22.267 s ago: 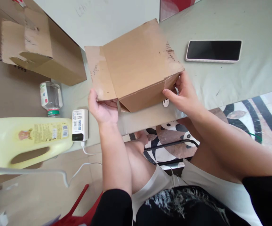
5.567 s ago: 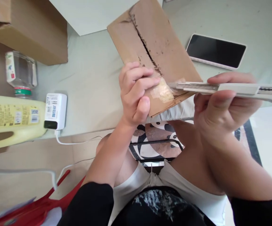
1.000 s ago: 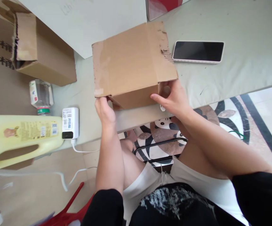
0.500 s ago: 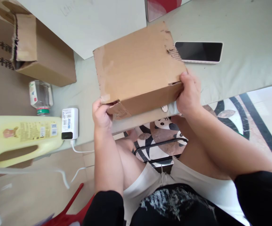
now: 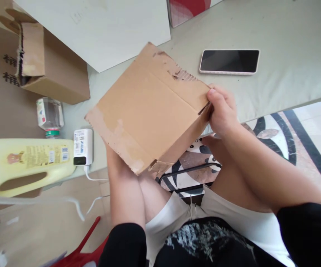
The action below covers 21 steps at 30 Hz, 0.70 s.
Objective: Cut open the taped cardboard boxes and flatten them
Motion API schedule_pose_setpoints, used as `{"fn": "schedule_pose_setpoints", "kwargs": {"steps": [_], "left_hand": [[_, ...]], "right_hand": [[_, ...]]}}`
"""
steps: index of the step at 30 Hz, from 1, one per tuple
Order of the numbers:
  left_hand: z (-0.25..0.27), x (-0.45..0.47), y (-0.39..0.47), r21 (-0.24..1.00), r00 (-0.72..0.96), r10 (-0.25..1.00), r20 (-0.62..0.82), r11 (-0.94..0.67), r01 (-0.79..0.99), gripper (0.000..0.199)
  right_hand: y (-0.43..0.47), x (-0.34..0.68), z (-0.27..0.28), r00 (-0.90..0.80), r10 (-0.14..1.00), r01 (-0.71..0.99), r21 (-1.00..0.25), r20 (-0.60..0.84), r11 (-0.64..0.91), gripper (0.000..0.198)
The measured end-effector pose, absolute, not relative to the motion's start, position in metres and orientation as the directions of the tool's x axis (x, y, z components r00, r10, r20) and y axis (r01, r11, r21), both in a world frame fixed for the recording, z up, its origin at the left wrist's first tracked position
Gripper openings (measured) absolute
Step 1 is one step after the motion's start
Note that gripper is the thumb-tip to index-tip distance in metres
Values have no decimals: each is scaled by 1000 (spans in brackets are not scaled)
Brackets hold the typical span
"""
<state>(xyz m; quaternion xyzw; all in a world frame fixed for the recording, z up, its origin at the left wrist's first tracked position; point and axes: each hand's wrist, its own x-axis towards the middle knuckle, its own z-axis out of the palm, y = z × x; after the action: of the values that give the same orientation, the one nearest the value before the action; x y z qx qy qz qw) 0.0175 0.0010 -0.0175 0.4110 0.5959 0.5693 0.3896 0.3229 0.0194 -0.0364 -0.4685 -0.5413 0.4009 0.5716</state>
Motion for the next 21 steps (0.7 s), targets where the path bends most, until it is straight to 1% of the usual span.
{"fn": "schedule_pose_setpoints", "kwargs": {"steps": [2,4,7,8,10,11,13,14,16,18,20,21], "left_hand": [[-12,23,-2,996,-413,911,-13,-24,-84,48],[-7,26,-5,983,-453,891,12,-93,-157,51],[-1,28,-4,947,-424,903,69,-194,-258,53],[0,28,-3,926,-397,914,89,-222,-304,53],[3,28,1,884,-361,925,119,-264,-386,52],[4,28,3,870,-351,928,123,-271,-412,51],[9,29,5,863,-315,943,110,-248,-440,52],[11,31,6,858,-296,949,109,-240,-454,54],[16,34,5,844,-253,960,117,-230,-484,59],[18,37,4,836,-264,957,117,-238,-494,62],[15,38,7,864,-341,934,109,-259,-431,48],[13,37,10,874,-369,925,95,-255,-414,43]], "right_hand": [[19,324,-27,123,965,162,-964,231,210,45],[18,324,-19,137,967,253,-951,215,176,40],[19,324,-15,169,962,302,-941,212,154,25],[19,324,-16,189,958,286,-946,215,156,22],[22,323,-21,216,961,180,-975,171,132,30],[23,323,-24,203,973,95,-991,109,91,33],[25,321,-28,125,992,-67,-998,-27,-18,28],[26,319,-29,86,994,-119,-991,-66,-55,28],[26,316,-28,74,995,-169,-984,-63,-50,33],[24,312,-24,124,992,-198,-980,-20,5,35],[21,309,-20,149,989,-245,-969,-19,18,37],[19,307,-18,132,990,-267,-964,-40,-3,39]]}}
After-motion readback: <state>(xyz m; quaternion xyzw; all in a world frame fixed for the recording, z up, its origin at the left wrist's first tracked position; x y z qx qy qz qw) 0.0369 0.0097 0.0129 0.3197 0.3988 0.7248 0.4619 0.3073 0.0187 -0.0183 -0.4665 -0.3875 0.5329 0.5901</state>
